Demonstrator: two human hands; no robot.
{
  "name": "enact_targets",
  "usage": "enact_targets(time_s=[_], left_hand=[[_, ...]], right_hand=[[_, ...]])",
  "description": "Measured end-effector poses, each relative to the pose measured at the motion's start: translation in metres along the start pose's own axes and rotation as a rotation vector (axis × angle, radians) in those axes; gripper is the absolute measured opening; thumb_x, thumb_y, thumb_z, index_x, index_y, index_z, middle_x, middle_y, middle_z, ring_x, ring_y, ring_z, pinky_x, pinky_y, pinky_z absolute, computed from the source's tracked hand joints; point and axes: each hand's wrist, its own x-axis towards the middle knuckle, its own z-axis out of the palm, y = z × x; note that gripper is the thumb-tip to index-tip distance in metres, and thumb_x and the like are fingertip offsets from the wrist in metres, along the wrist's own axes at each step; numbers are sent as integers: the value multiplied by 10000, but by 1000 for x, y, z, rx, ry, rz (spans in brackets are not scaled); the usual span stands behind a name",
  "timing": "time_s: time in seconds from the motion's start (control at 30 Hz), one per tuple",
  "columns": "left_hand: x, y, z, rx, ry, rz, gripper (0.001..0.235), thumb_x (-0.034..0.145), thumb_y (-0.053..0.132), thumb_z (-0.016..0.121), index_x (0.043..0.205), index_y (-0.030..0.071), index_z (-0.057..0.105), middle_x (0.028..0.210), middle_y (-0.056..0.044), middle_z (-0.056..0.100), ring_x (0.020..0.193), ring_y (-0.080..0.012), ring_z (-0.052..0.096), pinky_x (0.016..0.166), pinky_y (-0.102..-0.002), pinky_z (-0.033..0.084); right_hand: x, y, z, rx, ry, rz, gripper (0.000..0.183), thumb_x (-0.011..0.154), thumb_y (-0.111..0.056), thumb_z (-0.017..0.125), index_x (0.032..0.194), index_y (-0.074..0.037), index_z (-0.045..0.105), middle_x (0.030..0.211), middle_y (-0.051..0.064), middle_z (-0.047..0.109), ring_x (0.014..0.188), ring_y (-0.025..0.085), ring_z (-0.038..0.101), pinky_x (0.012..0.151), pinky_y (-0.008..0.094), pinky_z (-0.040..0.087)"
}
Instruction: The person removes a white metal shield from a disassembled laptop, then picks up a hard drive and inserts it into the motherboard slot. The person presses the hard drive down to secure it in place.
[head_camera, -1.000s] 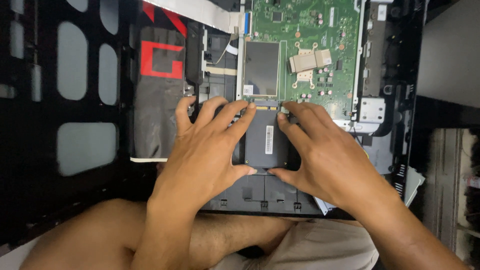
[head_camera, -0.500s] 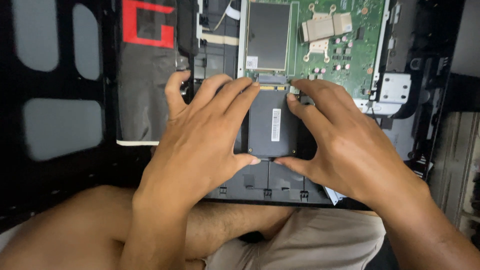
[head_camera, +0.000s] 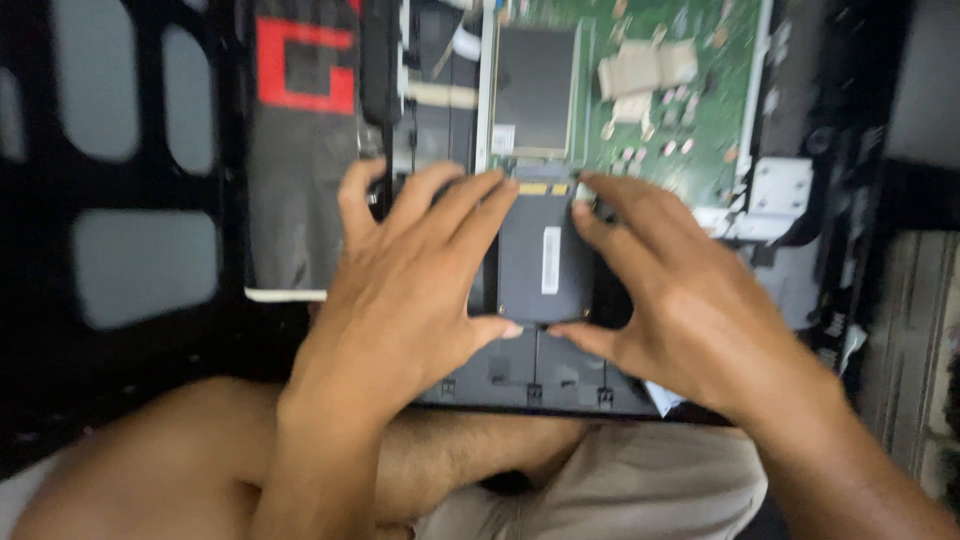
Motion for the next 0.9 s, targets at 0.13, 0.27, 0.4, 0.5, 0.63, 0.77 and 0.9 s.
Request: enact_targets(time_s=[0.13, 0.27, 0.4, 0.5, 0.63, 0.77, 0.9], left_hand=[[0, 0, 0, 26, 36, 14, 1100, 547, 531, 930, 1437, 35, 513, 1429, -58, 588, 1326, -265, 465, 1130, -579, 194], [0, 0, -1, 27, 33, 5, 1114, 531, 540, 940, 1444, 63, 515, 1432, -41, 587, 1336, -255, 452, 1134, -574, 191], [2, 1, -5, 4, -19, -13, 1067, 579, 537, 939, 1442, 79, 509, 1430, -26, 588, 1345, -259, 430, 1125, -578, 173], [1, 0, 1, 37, 0, -15, 1091, 558, 547, 950, 1445, 84, 515, 1435, -17, 585, 1329, -239, 440, 1130, -583, 176], [1, 0, 4, 47, -14, -13, 1100, 568, 541, 963, 1455, 77, 507, 1449, -30, 568, 1350, -243, 422, 1139, -594, 163], [0, 0, 7, 81, 14, 1, 1088, 557, 546, 968, 1436, 82, 526, 1443, -34, 570, 1336, -237, 439, 1133, -597, 189], [0, 0, 10, 91, 19, 6, 1100, 541, 537, 984, 1425, 71, 526, 1441, -47, 563, 1337, -243, 441, 1140, -607, 185]], right_hand=[[-1, -1, -1, 3, 14, 28, 957, 725, -434, 912, 1399, 97, 489, 1481, 299, 484, 1364, 480, 487, 915, 581, 565], [-3, 3, 1, 37, 32, 37, 935, 739, -463, 910, 1387, 66, 491, 1484, 277, 476, 1359, 467, 482, 995, 552, 498], [-3, 4, 2, 26, 9, 68, 969, 714, -461, 941, 1401, 53, 492, 1495, 267, 465, 1381, 450, 455, 989, 543, 501], [-2, 3, 1, 13, -5, 71, 962, 699, -430, 964, 1387, 50, 493, 1503, 259, 448, 1371, 441, 453, 918, 540, 539], [-1, 2, 0, 0, -5, 81, 950, 699, -432, 972, 1372, 50, 506, 1507, 247, 445, 1382, 438, 450, 851, 543, 575], [-2, 0, 2, -39, -14, 84, 964, 697, -454, 971, 1371, 54, 506, 1498, 225, 454, 1381, 416, 448, 848, 527, 585], [-4, 2, 5, -21, 19, 64, 962, 700, -449, 981, 1354, 66, 500, 1493, 236, 451, 1386, 434, 447, 889, 534, 574]])
